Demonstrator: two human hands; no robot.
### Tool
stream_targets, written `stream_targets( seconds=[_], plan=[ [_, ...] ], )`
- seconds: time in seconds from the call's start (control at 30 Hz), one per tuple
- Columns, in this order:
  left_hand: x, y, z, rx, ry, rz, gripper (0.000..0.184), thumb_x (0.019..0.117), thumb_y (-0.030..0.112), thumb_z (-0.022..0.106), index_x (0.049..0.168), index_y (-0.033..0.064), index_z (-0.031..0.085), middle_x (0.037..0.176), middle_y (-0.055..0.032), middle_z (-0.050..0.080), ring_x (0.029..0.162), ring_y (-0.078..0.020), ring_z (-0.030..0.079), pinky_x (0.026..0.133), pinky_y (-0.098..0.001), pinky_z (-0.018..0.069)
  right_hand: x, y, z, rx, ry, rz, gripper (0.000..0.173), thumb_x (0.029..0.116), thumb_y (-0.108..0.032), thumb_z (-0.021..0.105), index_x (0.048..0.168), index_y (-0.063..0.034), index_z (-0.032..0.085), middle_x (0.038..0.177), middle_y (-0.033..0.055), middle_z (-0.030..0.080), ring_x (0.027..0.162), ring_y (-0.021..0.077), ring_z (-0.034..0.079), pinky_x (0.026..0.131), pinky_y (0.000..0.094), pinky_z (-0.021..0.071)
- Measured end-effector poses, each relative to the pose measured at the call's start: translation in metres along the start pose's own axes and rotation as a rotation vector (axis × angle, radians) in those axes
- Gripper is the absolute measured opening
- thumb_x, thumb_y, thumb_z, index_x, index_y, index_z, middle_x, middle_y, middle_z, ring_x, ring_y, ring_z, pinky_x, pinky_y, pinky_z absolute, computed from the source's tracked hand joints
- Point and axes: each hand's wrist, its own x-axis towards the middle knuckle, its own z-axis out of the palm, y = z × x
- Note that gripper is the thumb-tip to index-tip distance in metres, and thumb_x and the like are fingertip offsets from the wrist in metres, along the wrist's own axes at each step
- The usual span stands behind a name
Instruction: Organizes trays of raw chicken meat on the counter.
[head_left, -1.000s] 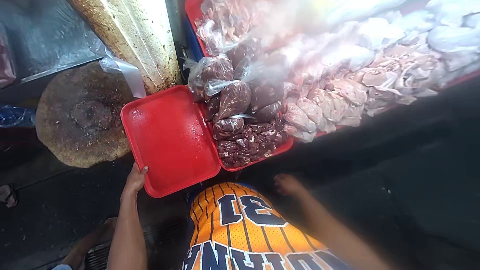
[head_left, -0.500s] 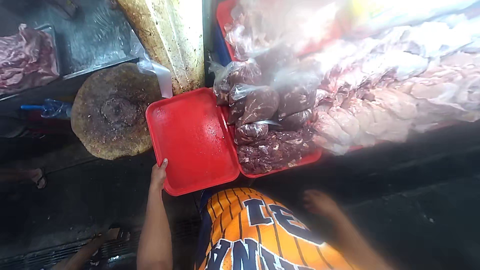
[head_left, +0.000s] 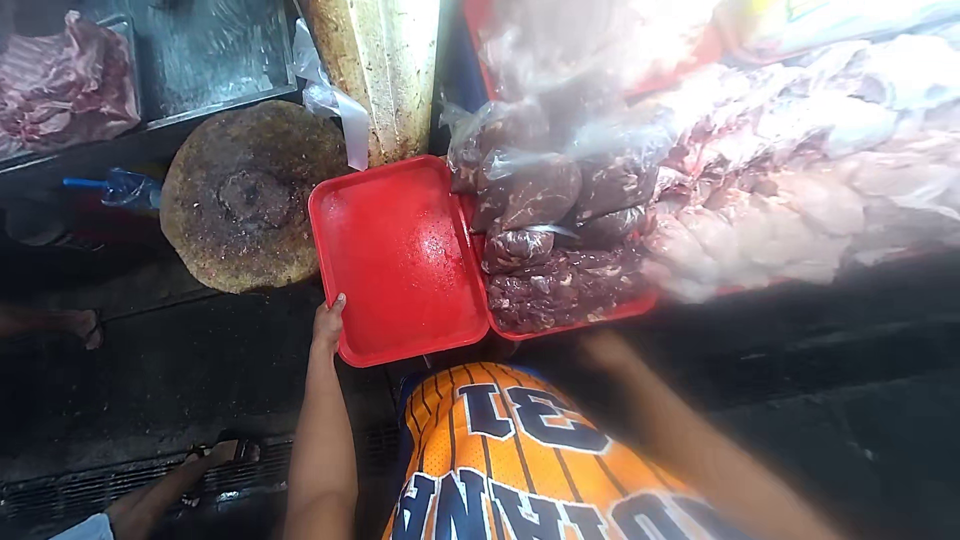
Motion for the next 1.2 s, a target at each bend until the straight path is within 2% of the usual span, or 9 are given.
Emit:
stream_targets(
  seconds=[0.1,0.2,0.3,0.4,0.53,0.67,0.97,1.1,1.2],
  plan=[
    [0.002,-0.009,0.001,0.074,0.082,0.083,0.051,0.1033,0.035,0.063,0.14,-0.0001,0.056,0.13,-0.0196,0.066,0.119,-0.0239,0.066,0.104,-0.044,0.0538,0.005,-0.014,-0.007,-0.04,0.032,-0.032,0.037,0.1046,-0.023,0.054,0.133,-0.0008,0.06,0.117,0.0226,0.069,0.091,0.0336,0.072,0.08,0.0531,0.0593],
    [-0.009,0.002,-0.002,0.389,0.289,0.236,0.083,0.0961,0.049,0.067,0.158,0.0048,0.035,0.152,-0.0232,0.049,0.14,-0.0335,0.05,0.115,-0.052,0.0434,0.007,-0.015,-0.017,-0.038,0.044,-0.065,0.039,0.1053,-0.028,0.054,0.134,-0.0025,0.06,0.116,0.0224,0.069,0.089,0.0341,0.072,0.078,0.0536,0.0599],
    [-0.037,0.041,0.008,0.63,0.485,0.353,0.083,0.0959,0.05,0.064,0.158,0.0035,0.036,0.156,-0.0291,0.041,0.143,-0.0453,0.043,0.115,-0.0614,0.0373,-0.002,0.007,-0.026,0.06,0.057,-0.035,0.043,0.1086,-0.033,0.048,0.139,-0.0039,0.056,0.121,0.0214,0.068,0.094,0.0344,0.073,0.081,0.0527,0.0608],
    [-0.043,0.073,0.053,0.731,0.356,0.545,0.076,0.0978,0.047,0.06,0.156,0.0041,0.04,0.161,-0.0267,0.036,0.149,-0.0439,0.034,0.12,-0.0614,0.03,-0.012,0.057,-0.024,0.141,0.065,0.067,0.039,0.11,-0.032,0.046,0.138,-0.0067,0.057,0.119,0.0189,0.068,0.092,0.0322,0.072,0.079,0.0513,0.0598],
    [-0.023,0.098,0.132,1.087,-0.049,0.598,0.085,0.0938,0.062,0.061,0.164,0.0244,0.031,0.173,-0.0143,0.012,0.158,-0.0448,0.008,0.117,-0.0789,0.0108,-0.025,0.134,0.0,0.23,0.059,0.255,0.04,0.1106,-0.032,0.045,0.138,-0.0053,0.057,0.116,0.0205,0.068,0.089,0.0324,0.07,0.077,0.0503,0.0585],
    [-0.016,0.119,0.167,1.283,-0.266,0.506,0.091,0.0841,0.047,0.081,0.16,0.0186,0.039,0.171,-0.0242,0.011,0.153,-0.0559,0.013,0.111,-0.0777,0.029,-0.058,0.184,0.025,0.402,0.103,0.382,0.038,0.1104,-0.031,0.046,0.137,-0.0052,0.057,0.115,0.0202,0.068,0.087,0.0317,0.07,0.076,0.0495,0.0587],
    [-0.019,0.14,0.189,1.49,-0.254,0.428,0.1,0.0827,0.043,0.084,0.16,0.0061,0.034,0.165,-0.0354,0.013,0.143,-0.063,0.028,0.102,-0.0678,0.048,-0.07,0.221,0.077,0.541,0.006,0.553,0.04,0.1106,-0.032,0.045,0.139,-0.0057,0.057,0.116,0.0203,0.066,0.086,0.0297,0.068,0.075,0.0464,0.0575],
    [-0.028,0.16,0.2,1.474,-0.297,0.37,0.086,0.0838,0.04,0.082,0.148,-0.0056,0.047,0.157,-0.0386,0.03,0.138,-0.0581,0.041,0.104,-0.0653,0.0478,-0.039,0.208,0.05,0.529,0.046,0.361,0.045,0.1104,-0.035,0.045,0.139,-0.0033,0.057,0.123,0.0235,0.066,0.093,0.0339,0.07,0.081,0.0522,0.0584],
    [-0.029,0.173,0.192,1.316,-0.398,0.343,0.073,0.0876,0.043,0.078,0.145,0.0052,0.056,0.154,-0.0288,0.044,0.137,-0.0481,0.048,0.108,-0.0653,0.0448,-0.016,0.176,0.015,0.503,0.08,0.159,0.044,0.1113,-0.032,0.042,0.141,-0.0006,0.053,0.126,0.026,0.065,0.093,0.0353,0.071,0.08,0.0535,0.0594]
  ],
)
